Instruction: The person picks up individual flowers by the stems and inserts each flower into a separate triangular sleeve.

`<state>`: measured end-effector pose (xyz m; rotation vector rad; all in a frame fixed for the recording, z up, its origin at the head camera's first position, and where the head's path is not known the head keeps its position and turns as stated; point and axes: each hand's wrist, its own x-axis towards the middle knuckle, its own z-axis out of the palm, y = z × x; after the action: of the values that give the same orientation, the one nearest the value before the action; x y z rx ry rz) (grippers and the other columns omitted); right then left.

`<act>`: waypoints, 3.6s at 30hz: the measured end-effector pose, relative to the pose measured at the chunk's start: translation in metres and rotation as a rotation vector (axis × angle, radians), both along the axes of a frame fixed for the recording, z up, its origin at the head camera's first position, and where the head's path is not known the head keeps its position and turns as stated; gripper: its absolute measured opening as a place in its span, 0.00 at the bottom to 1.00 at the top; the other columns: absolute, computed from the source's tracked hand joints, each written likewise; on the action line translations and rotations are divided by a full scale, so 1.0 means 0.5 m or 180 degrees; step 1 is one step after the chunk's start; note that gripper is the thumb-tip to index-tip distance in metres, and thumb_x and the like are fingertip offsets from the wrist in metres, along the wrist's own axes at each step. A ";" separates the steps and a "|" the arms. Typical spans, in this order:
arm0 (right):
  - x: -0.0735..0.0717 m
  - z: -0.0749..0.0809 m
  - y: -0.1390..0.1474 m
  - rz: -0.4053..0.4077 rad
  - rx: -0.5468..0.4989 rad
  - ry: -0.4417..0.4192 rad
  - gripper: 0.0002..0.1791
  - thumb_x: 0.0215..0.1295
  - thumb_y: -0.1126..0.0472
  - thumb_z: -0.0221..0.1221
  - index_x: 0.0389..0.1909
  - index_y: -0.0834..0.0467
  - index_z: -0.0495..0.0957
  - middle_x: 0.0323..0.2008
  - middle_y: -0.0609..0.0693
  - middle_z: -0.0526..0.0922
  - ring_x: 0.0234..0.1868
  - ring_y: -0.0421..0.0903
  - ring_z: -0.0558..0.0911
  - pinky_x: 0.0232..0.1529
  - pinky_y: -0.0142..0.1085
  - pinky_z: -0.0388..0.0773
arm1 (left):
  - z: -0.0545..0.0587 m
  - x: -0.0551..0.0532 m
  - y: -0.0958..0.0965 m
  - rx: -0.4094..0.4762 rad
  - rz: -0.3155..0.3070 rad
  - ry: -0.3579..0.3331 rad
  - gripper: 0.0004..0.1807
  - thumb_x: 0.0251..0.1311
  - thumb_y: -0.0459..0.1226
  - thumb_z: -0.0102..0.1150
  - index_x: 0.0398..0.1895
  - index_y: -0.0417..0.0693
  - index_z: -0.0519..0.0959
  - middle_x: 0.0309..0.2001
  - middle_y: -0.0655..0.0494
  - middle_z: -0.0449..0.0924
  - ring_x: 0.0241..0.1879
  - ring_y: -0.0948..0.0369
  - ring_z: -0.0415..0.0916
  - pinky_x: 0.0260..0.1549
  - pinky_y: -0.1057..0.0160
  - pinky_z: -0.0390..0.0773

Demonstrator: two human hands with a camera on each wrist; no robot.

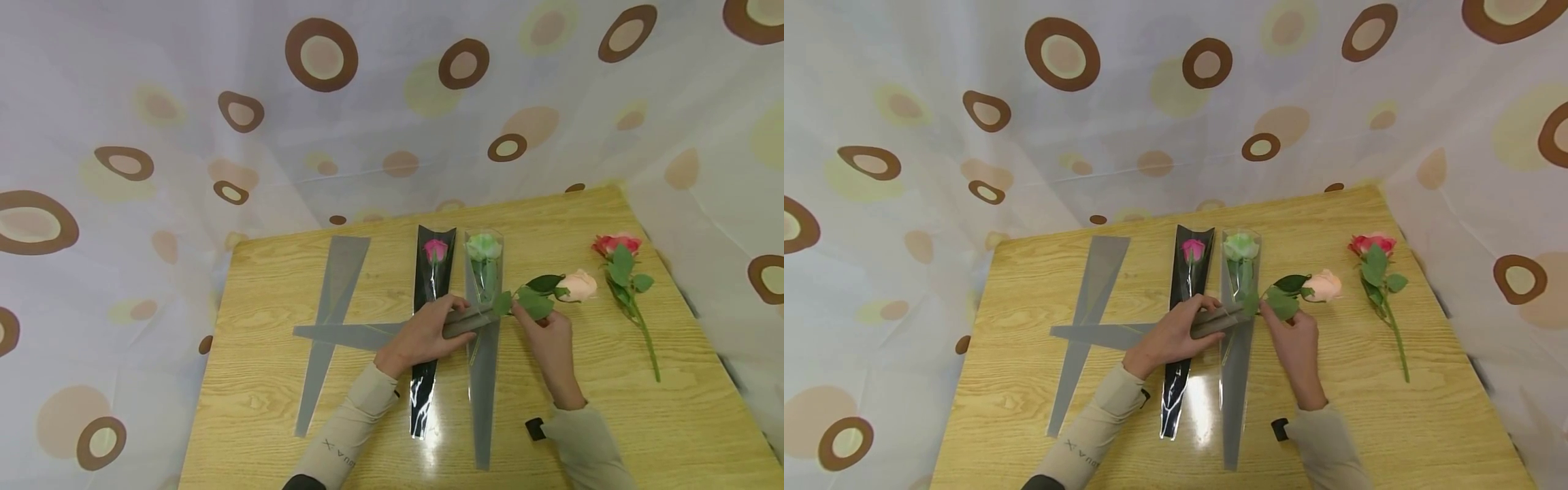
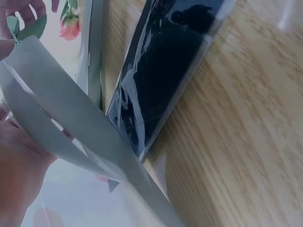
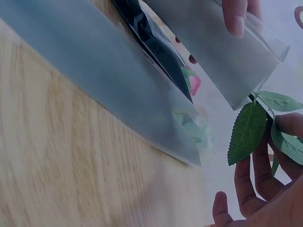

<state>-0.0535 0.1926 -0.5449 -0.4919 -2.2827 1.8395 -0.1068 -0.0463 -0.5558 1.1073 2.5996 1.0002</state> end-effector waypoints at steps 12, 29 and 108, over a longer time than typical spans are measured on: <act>0.006 -0.005 -0.013 0.0116 -0.0347 -0.0076 0.21 0.73 0.58 0.66 0.56 0.70 0.85 0.38 0.22 0.85 0.44 0.24 0.85 0.46 0.21 0.80 | -0.006 0.005 -0.002 -0.0021 0.0114 -0.0100 0.24 0.73 0.48 0.64 0.65 0.51 0.71 0.59 0.55 0.85 0.42 0.68 0.81 0.46 0.70 0.79; -0.004 0.007 -0.023 0.0098 -0.0107 -0.0215 0.17 0.72 0.58 0.67 0.46 0.72 0.86 0.26 0.24 0.83 0.31 0.27 0.82 0.38 0.23 0.80 | -0.004 0.018 0.017 -0.0637 0.0145 0.0666 0.24 0.70 0.51 0.64 0.62 0.50 0.74 0.54 0.58 0.81 0.49 0.64 0.78 0.49 0.62 0.76; 0.000 0.001 -0.022 0.0247 -0.0441 -0.0451 0.21 0.74 0.58 0.65 0.53 0.73 0.83 0.25 0.26 0.84 0.33 0.26 0.84 0.38 0.24 0.83 | -0.029 0.020 0.029 -0.0382 0.0403 -0.0110 0.28 0.73 0.53 0.60 0.68 0.53 0.67 0.55 0.58 0.82 0.43 0.66 0.77 0.50 0.59 0.79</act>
<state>-0.0534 0.1816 -0.5443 -0.5792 -2.3032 2.0730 -0.0969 -0.0316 -0.5705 0.9001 2.6903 0.8654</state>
